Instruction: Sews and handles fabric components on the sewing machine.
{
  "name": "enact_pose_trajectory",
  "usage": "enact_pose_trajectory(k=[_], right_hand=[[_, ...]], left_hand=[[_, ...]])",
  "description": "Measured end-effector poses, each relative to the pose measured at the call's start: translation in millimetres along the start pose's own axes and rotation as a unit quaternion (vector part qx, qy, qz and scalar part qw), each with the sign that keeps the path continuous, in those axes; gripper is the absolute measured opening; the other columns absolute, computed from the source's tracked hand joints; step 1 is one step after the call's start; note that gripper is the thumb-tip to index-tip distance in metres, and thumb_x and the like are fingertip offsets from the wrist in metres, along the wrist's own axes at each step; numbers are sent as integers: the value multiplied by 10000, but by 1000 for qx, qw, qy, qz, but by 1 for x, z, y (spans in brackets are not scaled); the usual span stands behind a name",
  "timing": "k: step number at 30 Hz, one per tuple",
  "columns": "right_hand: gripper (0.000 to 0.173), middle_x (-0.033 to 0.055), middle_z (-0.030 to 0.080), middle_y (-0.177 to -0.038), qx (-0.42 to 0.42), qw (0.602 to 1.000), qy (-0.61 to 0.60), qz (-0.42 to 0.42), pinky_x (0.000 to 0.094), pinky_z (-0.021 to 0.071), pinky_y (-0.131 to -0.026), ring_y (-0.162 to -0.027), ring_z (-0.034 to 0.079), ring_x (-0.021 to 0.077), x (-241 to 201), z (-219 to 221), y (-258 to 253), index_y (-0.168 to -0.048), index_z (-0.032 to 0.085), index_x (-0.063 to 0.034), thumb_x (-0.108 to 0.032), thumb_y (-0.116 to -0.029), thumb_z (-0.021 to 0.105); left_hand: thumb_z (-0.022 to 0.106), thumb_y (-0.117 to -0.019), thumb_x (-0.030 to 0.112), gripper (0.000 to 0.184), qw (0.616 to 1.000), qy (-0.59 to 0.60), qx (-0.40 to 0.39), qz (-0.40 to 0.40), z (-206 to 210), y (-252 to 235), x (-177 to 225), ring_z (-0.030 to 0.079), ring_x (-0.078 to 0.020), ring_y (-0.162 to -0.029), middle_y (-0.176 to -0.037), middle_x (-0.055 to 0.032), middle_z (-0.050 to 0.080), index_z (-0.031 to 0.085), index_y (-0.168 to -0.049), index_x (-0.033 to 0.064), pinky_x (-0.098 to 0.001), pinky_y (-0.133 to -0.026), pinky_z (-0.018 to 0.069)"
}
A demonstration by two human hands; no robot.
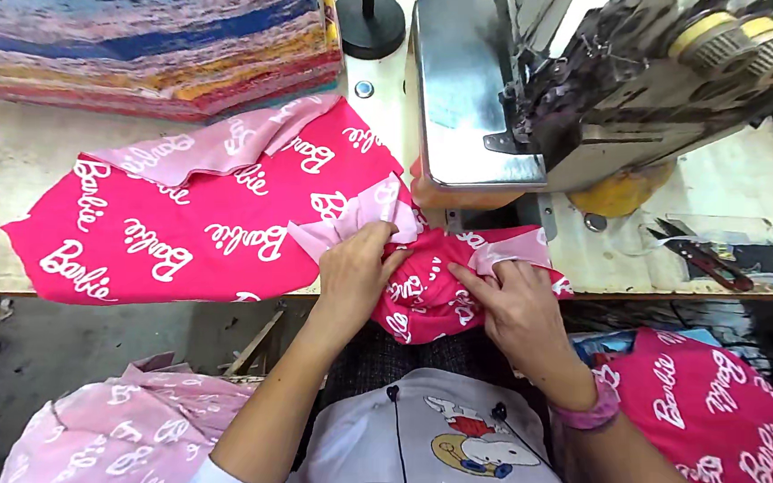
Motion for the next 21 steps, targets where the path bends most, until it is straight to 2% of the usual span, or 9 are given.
enact_pose_trajectory(k=[8, 11, 14, 16, 18, 20, 21], right_hand=[[409, 161, 611, -788, 10, 1000, 0, 12, 500, 450, -695, -755, 610, 365, 5, -2, 1, -1194, 781, -212, -51, -945, 499], [398, 167, 647, -842, 6, 999, -24, 48, 515, 469, -742, -808, 627, 371, 12, -2, 2, -1231, 749, -110, -61, -951, 468], [385, 216, 703, -945, -1, 995, -20, 100, 561, 510, -767, -882, 673, 415, 27, -11, 5, -1271, 686, 4, -56, -970, 452], [375, 238, 695, -945, 0, 992, -4, 125, 570, 503, -733, -869, 667, 440, 39, -17, 10, -1215, 724, -3, -44, -943, 469], [371, 229, 692, -930, 7, 991, -15, 131, 557, 500, -728, -857, 664, 428, 45, -22, 11, -1186, 745, -25, -35, -933, 474], [367, 190, 698, -909, 26, 989, -68, 125, 498, 505, -742, -847, 663, 362, 42, -25, 8, -1184, 757, -48, -35, -941, 481], [363, 157, 704, -908, 36, 987, -102, 119, 446, 518, -764, -852, 659, 308, 37, -25, 4, -1188, 760, -60, -39, -952, 485]], left_hand=[[773, -877, 223, 234, 1000, 24, 0, 2, 0, -2, -2, 680, -225, -668, -827, -81, 703, 719, -1011, 39, -409, -547, 514], [781, -874, 253, 275, 1000, 28, -6, -7, 0, -4, -5, 662, -223, -639, -803, -76, 695, 718, -1034, 39, -415, -536, 505], [752, -918, 254, 256, 998, 45, -21, -33, 0, -10, -11, 664, -246, -631, -792, -92, 699, 713, -1050, 38, -450, -550, 510], [726, -937, 187, 195, 996, 59, -36, -54, 0, -14, -15, 678, -271, -667, -817, -105, 709, 712, -1066, 41, -492, -588, 526], [712, -951, 205, 209, 994, 75, -44, -65, 2, -17, -17, 688, -280, -696, -833, -110, 716, 715, -1083, 43, -511, -617, 530], [695, -977, 248, 252, 988, 131, -34, -76, -2, -19, -17, 677, -227, -730, -867, -96, 712, 705, -1116, 38, -458, -667, 544], [677, -990, 221, 215, 982, 174, -1, -68, -11, -18, -12, 654, -143, -733, -884, -61, 704, 701, -1105, 41, -355, -680, 547]])
Point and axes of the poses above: each hand's wrist, its own y-axis away from the middle knuckle, its own z-axis out of the palm, x = y × z, the point moved 9 cm from there along -y, towards the middle knuckle
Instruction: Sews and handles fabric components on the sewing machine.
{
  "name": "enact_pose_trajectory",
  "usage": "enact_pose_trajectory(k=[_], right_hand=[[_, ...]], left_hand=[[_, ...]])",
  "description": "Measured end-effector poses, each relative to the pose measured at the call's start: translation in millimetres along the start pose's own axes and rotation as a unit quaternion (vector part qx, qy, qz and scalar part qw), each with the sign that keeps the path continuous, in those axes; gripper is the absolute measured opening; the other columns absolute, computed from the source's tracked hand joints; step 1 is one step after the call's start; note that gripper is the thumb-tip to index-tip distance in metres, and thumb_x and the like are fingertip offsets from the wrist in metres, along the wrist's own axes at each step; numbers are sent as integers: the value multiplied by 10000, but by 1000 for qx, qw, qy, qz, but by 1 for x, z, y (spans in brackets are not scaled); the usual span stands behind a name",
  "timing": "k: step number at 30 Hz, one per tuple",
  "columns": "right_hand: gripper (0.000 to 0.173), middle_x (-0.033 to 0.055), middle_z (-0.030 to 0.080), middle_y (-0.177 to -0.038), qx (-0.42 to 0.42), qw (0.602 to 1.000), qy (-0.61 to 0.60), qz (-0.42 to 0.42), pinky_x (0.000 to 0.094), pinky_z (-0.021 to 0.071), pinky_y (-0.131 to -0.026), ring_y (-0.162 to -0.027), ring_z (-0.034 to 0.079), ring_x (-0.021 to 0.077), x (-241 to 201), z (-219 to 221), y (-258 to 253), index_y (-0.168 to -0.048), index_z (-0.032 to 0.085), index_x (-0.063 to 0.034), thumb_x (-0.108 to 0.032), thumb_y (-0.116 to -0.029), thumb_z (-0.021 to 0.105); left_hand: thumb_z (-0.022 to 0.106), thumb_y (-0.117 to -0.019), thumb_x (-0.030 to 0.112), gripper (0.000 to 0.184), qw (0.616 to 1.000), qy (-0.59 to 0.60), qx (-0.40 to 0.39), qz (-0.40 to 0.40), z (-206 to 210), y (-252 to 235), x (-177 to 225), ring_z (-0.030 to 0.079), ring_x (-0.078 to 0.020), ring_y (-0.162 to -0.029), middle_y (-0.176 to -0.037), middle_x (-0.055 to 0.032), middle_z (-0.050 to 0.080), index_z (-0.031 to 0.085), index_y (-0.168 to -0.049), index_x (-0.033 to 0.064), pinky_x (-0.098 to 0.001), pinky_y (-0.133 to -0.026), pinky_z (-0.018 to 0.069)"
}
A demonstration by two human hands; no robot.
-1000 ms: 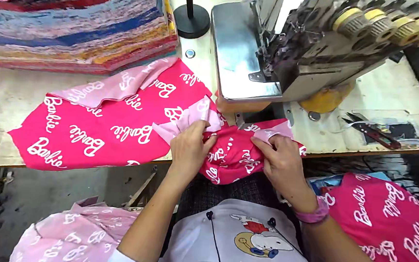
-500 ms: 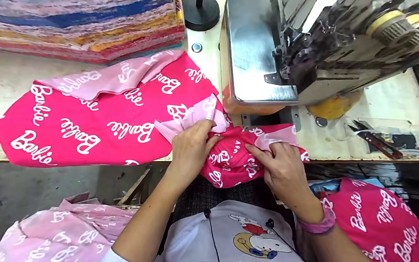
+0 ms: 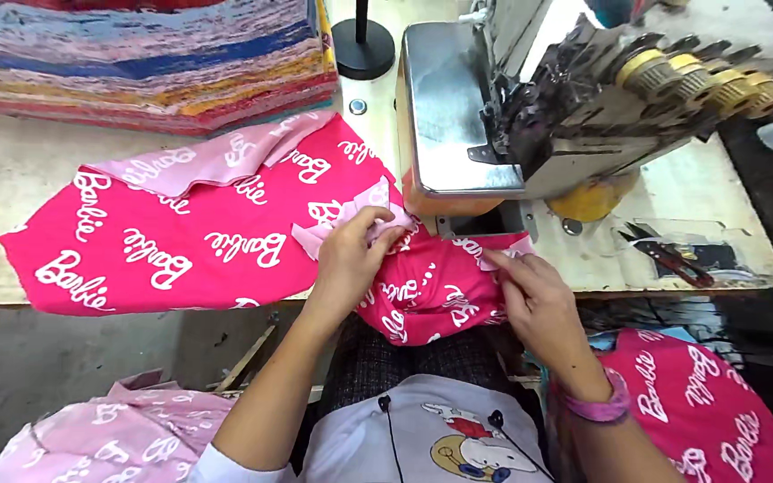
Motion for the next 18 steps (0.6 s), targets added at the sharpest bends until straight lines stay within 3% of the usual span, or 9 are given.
enact_pose_trajectory(k=[1, 3, 4, 7, 10, 12, 14, 16, 18], right_hand=[[358, 131, 716, -928, -5, 1000, -23, -9, 413, 541, -804, -877, 664, 270, -7, 4, -3, -1195, 760, -77, -43, -960, 491], [353, 171, 693, -902, -17, 999, -11, -34, 506, 530, -786, -859, 667, 343, -24, 19, -8, -1183, 764, -61, -24, -924, 526], [348, 212, 680, -880, -16, 999, 13, -38, 557, 507, -744, -828, 664, 403, -31, 25, -9, -1171, 761, -33, -11, -892, 555], [373, 244, 684, -882, -17, 995, 95, -25, 585, 493, -693, -803, 667, 442, -31, 38, -12, -1242, 734, -37, -34, -925, 538], [414, 198, 662, -835, 17, 993, 113, -33, 541, 476, -671, -762, 640, 398, -21, 43, -8, -1273, 731, -94, -75, -938, 488], [422, 189, 654, -817, 19, 993, 112, -33, 531, 473, -672, -750, 631, 392, -19, 44, -5, -1275, 730, -89, -67, -931, 485], [438, 189, 669, -844, 22, 992, 118, -34, 519, 470, -674, -768, 638, 390, -20, 45, -5, -1297, 712, -70, -59, -930, 473], [432, 192, 688, -874, 21, 993, 113, -40, 520, 478, -681, -783, 651, 389, -21, 44, -7, -1316, 688, -33, -59, -945, 469], [345, 174, 699, -877, 6, 998, 50, -33, 514, 513, -725, -811, 673, 363, -17, 36, -3, -1195, 744, -28, -57, -941, 513]], left_hand=[[651, -1002, 172, 166, 997, 51, 41, 37, -9, 5, 18, 629, -53, -732, -891, -31, 693, 693, -1076, 29, -234, -679, 539], [594, -1021, 103, 127, 975, 127, 66, 168, -16, 33, 79, 633, -21, -754, -861, -52, 675, 653, -1022, -10, -164, -703, 541], [580, -1033, 124, 133, 961, 139, 25, 237, -8, 54, 110, 665, -50, -764, -832, -54, 683, 654, -986, 24, -179, -724, 558], [592, -1025, 260, 245, 923, 74, -116, 359, 45, 108, 144, 576, -152, -535, -619, -19, 588, 700, -876, 99, -278, -501, 454], [622, -1006, 327, 357, 965, -51, -26, 256, 48, 95, 91, 661, -159, -582, -652, -50, 664, 701, -792, 53, -307, -535, 539], [669, -972, 308, 311, 980, -117, 31, 159, 35, 73, 59, 646, -193, -575, -718, -93, 665, 723, -958, 2, -323, -505, 519], [693, -930, 361, 392, 979, -176, 17, 103, 40, 63, 37, 649, -250, -567, -801, -136, 668, 738, -1095, 8, -378, -468, 506], [679, -940, 287, 282, 981, -165, 0, 107, 44, 62, 32, 653, -253, -558, -780, -135, 670, 761, -983, 20, -381, -453, 503], [657, -945, 203, 205, 987, -112, -14, 111, 41, 59, 34, 644, -223, -567, -755, -110, 663, 761, -927, 28, -359, -476, 506]])
Point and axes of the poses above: each hand's wrist, its own y-axis away from the middle knuckle, its own z-axis out of the palm, x = y × z, the point moved 9 cm from there along -y, towards the middle knuckle
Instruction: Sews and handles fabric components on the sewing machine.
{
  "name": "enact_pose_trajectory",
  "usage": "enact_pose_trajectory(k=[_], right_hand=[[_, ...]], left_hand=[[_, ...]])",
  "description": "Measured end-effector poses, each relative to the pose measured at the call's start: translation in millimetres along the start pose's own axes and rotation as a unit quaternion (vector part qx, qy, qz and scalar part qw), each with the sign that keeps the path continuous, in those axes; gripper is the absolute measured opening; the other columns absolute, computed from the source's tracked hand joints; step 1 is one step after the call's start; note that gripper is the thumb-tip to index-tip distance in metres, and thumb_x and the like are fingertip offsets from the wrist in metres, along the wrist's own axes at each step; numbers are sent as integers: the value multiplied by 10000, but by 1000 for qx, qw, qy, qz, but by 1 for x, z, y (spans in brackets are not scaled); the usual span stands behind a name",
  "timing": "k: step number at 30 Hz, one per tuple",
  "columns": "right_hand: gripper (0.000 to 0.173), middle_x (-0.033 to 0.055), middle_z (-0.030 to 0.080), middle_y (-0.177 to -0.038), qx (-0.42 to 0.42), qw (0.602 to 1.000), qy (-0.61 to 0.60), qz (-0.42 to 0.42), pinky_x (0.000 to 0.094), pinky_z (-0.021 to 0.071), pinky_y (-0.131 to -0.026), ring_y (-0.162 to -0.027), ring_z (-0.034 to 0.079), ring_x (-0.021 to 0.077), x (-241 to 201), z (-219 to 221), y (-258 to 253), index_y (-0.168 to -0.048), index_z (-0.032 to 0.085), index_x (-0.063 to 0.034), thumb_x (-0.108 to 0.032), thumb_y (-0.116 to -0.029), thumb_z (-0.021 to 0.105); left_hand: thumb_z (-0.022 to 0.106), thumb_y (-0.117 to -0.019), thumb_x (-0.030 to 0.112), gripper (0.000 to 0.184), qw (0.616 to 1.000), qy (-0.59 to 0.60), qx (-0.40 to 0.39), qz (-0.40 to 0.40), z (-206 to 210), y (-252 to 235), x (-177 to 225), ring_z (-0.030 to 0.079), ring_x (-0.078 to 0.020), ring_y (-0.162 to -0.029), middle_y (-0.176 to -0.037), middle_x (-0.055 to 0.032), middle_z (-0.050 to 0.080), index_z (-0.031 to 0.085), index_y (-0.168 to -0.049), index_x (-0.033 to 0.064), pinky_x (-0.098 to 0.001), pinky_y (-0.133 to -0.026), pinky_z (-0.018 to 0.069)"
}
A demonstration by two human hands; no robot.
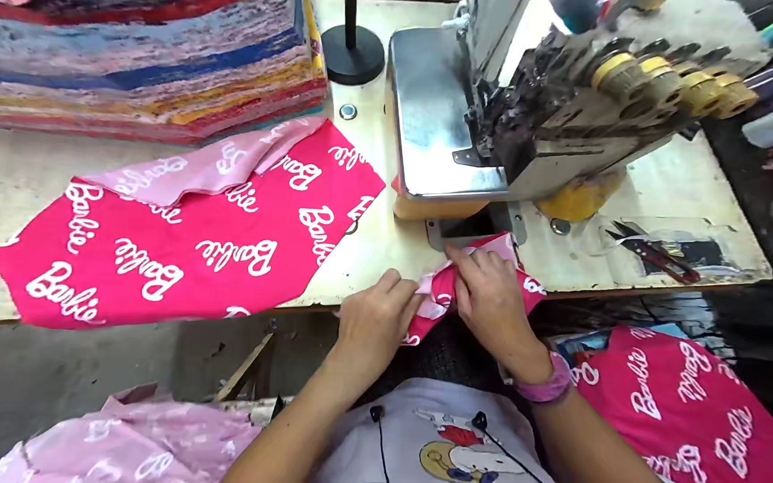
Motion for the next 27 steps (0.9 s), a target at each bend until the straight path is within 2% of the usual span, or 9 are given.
enact_pose_trajectory(k=[2, 5, 8, 11, 13, 16, 18, 22, 27], right_hand=[[249, 110, 717, -893, -26, 994, -97, 33, 411, 564, -819, -857, 688, 235, 16, -20, 6, -1050, 772, -41, -84, -961, 543], [238, 93, 716, -898, -95, 978, -158, 101, 254, 551, -737, -810, 663, 107, 46, -48, 42, -926, 745, -12, -99, -927, 523], [272, 130, 728, -956, -235, 949, -151, 146, 387, 565, -791, -874, 690, 195, 75, -51, 98, -969, 754, -2, -103, -929, 505], [257, 225, 722, -1030, -341, 911, -123, 198, 580, 534, -879, -974, 696, 377, 98, -33, 163, -1060, 765, 18, -24, -962, 530], [282, 277, 700, -1123, -439, 862, -71, 244, 665, 489, -936, -1070, 667, 473, 106, -12, 207, -1184, 747, -12, -12, -1002, 532], [399, 304, 660, -1244, -576, 771, -42, 270, 711, 426, -990, -1172, 611, 524, 94, 6, 236, -1437, 592, -68, -151, -1051, 535], [349, 271, 710, -1120, -527, 810, -61, 250, 709, 471, -908, -1057, 669, 490, 81, 1, 213, -1324, 672, -46, -227, -1050, 555], [432, 151, 652, -764, -252, 923, -78, 278, 544, 509, -674, -720, 644, 303, 75, -7, 166, -902, 698, 9, -352, -1057, 518], [402, 211, 689, -1004, -331, 855, -117, 381, 562, 520, -827, -897, 666, 343, 91, 24, 206, -1064, 702, 43, -349, -1009, 632]], left_hand=[[644, -976, 219, 214, 998, 52, -13, 15, -11, -14, -3, 650, -191, -615, -777, -93, 676, 765, -968, 42, -336, -540, 532], [628, -986, 192, 204, 983, 107, -111, 101, -16, -7, 12, 647, -175, -647, -776, -83, 667, 756, -920, 47, -312, -577, 522], [673, -956, 190, 193, 931, 135, -325, 100, 12, 43, 21, 698, -247, -697, -775, -104, 702, 756, -874, 36, -433, -648, 560], [650, -997, 192, 219, 830, 102, -545, -68, 45, 114, -14, 712, -402, -897, -903, -195, 738, 769, -979, 9, -645, -832, 512], [622, -1025, 226, 259, 791, 107, -586, -141, 54, 148, -33, 699, -409, -979, -974, -208, 741, 772, -1042, 16, -654, -906, 485], [667, -993, 299, 300, 834, 116, -522, -136, 57, 156, -33, 697, -362, -995, -989, -175, 736, 787, -948, 28, -604, -902, 513], [702, -956, 313, 278, 895, 121, -419, -96, 58, 139, -28, 679, -296, -986, -994, -120, 721, 793, -902, 55, -525, -880, 536], [668, -969, 138, 156, 956, 148, -253, -31, 89, 90, -18, 691, -283, -1030, -1012, -136, 729, 761, -965, 13, -470, -947, 546], [631, -988, 88, 160, 944, 212, -243, 72, 166, 71, 28, 654, -300, -1149, -1136, -134, 719, 765, -1045, 24, -476, -1031, 500]])
Point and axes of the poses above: each hand's wrist, its own y-axis away from the middle knuckle, its own z-axis out of the palm, x = y × z, the point moved 9 cm from there along -y, towards the middle knuckle
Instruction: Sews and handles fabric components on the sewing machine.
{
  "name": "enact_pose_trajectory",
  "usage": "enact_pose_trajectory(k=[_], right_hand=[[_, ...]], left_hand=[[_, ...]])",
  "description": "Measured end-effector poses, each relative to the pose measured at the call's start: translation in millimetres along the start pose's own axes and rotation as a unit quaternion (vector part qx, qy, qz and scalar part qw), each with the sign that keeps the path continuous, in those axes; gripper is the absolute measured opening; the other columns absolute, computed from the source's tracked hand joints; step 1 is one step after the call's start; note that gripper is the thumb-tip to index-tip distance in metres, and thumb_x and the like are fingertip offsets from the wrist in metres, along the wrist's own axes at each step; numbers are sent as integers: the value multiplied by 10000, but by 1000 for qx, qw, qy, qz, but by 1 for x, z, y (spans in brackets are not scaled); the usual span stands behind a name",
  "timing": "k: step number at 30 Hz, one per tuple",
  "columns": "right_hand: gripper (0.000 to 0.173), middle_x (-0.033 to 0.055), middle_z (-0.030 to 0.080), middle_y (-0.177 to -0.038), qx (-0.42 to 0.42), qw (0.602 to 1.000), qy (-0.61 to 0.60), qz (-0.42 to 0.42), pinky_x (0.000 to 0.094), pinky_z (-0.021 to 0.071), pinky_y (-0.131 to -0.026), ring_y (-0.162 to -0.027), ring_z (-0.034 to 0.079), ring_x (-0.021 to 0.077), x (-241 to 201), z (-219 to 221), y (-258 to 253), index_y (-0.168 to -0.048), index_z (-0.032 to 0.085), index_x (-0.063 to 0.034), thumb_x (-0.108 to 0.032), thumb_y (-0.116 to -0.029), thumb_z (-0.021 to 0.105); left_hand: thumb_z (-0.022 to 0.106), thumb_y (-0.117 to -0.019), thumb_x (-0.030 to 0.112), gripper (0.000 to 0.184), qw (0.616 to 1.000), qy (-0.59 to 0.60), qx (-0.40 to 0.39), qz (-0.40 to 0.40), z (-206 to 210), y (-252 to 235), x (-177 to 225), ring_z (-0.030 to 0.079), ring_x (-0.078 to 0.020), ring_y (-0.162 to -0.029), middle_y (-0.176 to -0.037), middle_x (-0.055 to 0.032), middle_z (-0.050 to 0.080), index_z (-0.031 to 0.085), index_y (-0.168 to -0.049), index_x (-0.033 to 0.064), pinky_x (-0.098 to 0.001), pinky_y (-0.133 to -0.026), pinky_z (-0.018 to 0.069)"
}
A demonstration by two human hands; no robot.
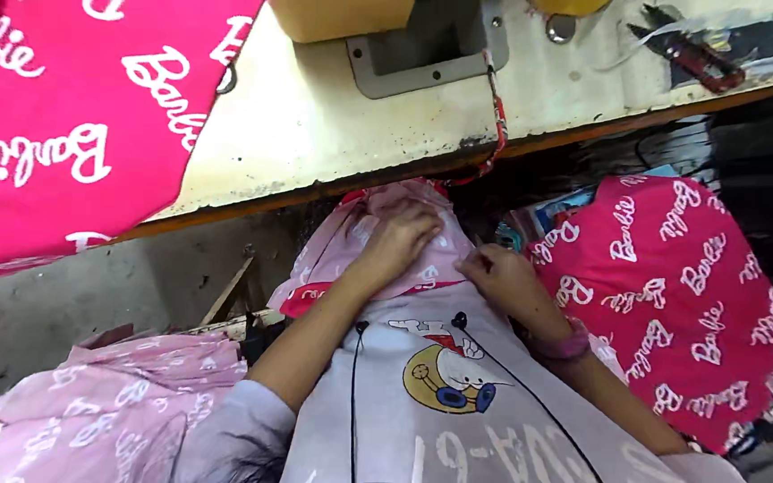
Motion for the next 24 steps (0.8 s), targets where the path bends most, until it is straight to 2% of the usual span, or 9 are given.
enact_pose_trajectory(k=[3, 5, 9, 12, 17, 19, 22, 23, 24], right_hand=[[291, 167, 697, -990, -5, 999, -52, 12, 457, 533, -801, -842, 653, 255, 11, 5, 5, -1079, 716, 23, -248, -976, 687], [215, 135, 699, -955, -3, 997, -79, 13, 393, 532, -777, -808, 643, 198, 14, 3, 6, -1056, 724, 8, -185, -979, 668], [186, 85, 690, -873, 17, 994, -111, -13, 301, 516, -717, -741, 612, 111, 19, 2, 8, -998, 732, -5, -167, -966, 645], [175, 58, 684, -867, 6, 991, -135, -11, 233, 501, -702, -728, 591, 50, 20, 5, 3, -990, 730, -11, -167, -968, 655], [154, 36, 666, -830, 15, 987, -159, -31, 212, 482, -678, -703, 567, 30, 20, 7, 3, -964, 728, -21, -158, -957, 659], [180, 24, 669, -850, 22, 987, -157, -39, 201, 487, -679, -712, 573, 20, 19, 6, 4, -976, 731, -41, -210, -957, 672], [261, 106, 669, -962, 21, 991, -125, -40, 351, 511, -750, -807, 606, 155, 14, 9, 6, -1035, 738, -20, -265, -949, 709], [233, 117, 667, -959, 32, 991, -121, -45, 354, 517, -746, -804, 612, 164, 11, 7, 7, -1012, 742, -14, -235, -952, 703], [198, 105, 664, -941, 46, 989, -132, -56, 310, 522, -730, -785, 612, 132, 10, 5, 8, -968, 742, -14, -206, -949, 695]], left_hand=[[636, -994, 161, 212, 989, -40, -130, 56, 47, -17, 4, 618, -327, -1226, -1221, -124, 702, 765, -1132, 64, -557, -1052, 447], [668, -975, 171, 171, 979, -28, -191, 62, 62, -21, 0, 643, -327, -1166, -1145, -123, 726, 787, -1038, 65, -580, -1023, 440], [645, -980, 97, 144, 978, 23, -205, 18, 45, -21, -1, 670, -313, -1041, -982, -135, 726, 763, -985, 14, -546, -1010, 458], [611, -1006, 117, 185, 978, 42, -202, -21, 39, -14, -6, 666, -312, -1029, -967, -136, 725, 760, -1007, 8, -550, -1034, 429], [585, -1023, 146, 217, 975, 59, -206, -52, 40, -13, -11, 662, -303, -1056, -989, -127, 732, 761, -1025, 20, -540, -1043, 416], [579, -1024, 137, 214, 974, 67, -205, -62, 40, -13, -12, 657, -298, -1050, -980, -130, 728, 756, -1029, 15, -536, -1046, 406], [569, -1027, 127, 212, 974, 75, -203, -65, 38, -14, -9, 655, -291, -1034, -967, -130, 720, 747, -1028, 11, -532, -1032, 407], [567, -1026, 122, 207, 975, 79, -199, -63, 37, -14, -6, 658, -278, -1013, -952, -127, 715, 739, -1018, 6, -517, -1017, 422], [567, -1025, 117, 197, 975, 86, -196, -62, 35, -15, -2, 659, -246, -973, -935, -116, 704, 730, -1008, 7, -474, -975, 457]])
Point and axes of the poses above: each hand's wrist, its own y-axis away from the middle knuckle, its own z-axis out of the palm, x = y × z, the point moved 9 cm from there along -y, towards the middle knuckle
